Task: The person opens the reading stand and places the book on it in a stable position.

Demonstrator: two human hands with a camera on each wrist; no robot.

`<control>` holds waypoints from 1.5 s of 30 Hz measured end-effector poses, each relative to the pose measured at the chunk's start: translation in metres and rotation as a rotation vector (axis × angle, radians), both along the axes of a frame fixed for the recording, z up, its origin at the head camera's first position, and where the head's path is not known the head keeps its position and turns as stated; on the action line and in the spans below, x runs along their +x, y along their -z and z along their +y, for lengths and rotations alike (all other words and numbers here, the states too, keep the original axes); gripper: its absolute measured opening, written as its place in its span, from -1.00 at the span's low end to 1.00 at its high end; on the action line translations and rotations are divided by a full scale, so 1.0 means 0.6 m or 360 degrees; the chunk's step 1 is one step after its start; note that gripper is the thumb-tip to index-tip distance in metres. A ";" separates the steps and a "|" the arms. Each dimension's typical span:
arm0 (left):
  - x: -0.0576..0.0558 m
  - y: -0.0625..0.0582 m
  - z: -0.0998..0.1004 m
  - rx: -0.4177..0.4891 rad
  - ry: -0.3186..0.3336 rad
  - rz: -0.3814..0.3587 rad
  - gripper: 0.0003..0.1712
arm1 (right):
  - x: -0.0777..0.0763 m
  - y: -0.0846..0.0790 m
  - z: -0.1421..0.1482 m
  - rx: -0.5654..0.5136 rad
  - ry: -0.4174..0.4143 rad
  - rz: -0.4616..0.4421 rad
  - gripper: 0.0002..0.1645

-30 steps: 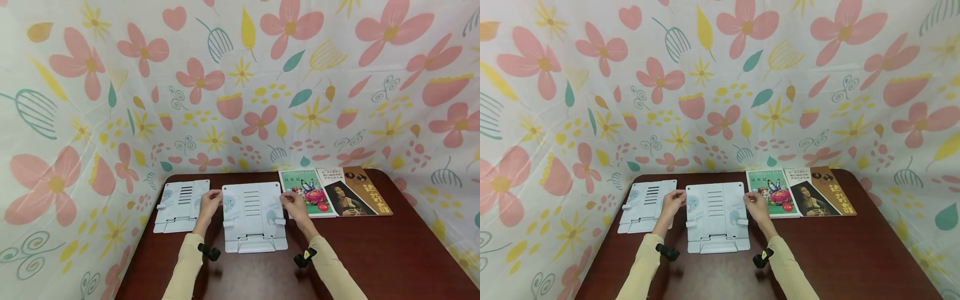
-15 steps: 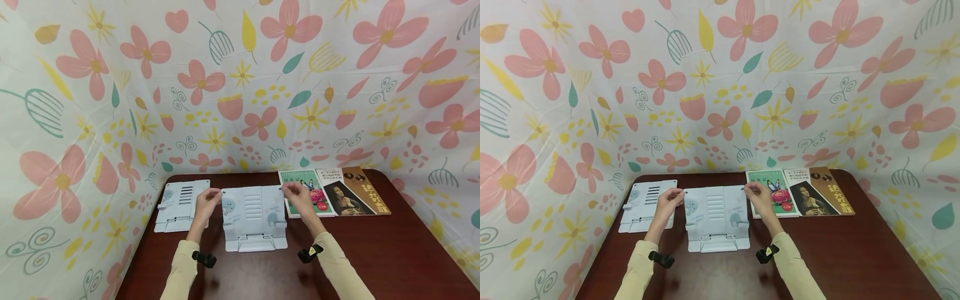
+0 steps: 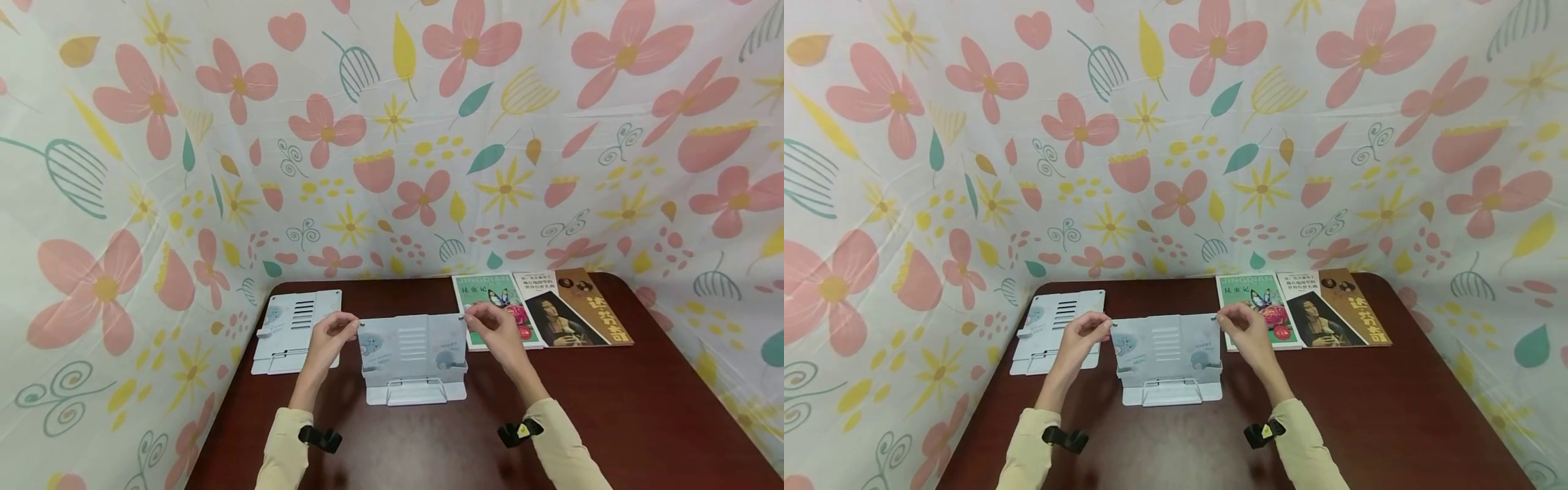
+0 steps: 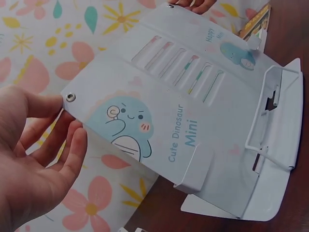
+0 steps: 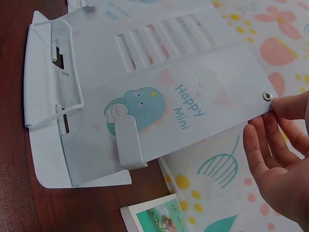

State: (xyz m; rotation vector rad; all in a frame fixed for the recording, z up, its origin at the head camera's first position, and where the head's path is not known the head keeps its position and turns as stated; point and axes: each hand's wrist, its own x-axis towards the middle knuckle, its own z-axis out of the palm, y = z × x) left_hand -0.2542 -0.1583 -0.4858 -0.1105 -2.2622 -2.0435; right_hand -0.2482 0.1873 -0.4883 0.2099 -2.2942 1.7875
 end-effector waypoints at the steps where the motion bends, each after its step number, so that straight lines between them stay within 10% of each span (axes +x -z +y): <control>1: 0.004 0.000 -0.002 0.0018 0.0017 0.0002 -0.78 | 0.004 0.000 0.002 0.0003 -0.0011 0.0017 -0.74; 24: 0.067 0.034 -0.026 0.0210 0.0391 0.0305 -0.77 | 0.089 0.005 0.018 -0.0048 -0.0154 0.0093 -0.84; 45: 0.013 0.008 -0.004 0.0267 -0.0165 0.0066 -0.69 | 0.130 0.019 -0.022 -0.0182 -0.0457 0.0240 -0.93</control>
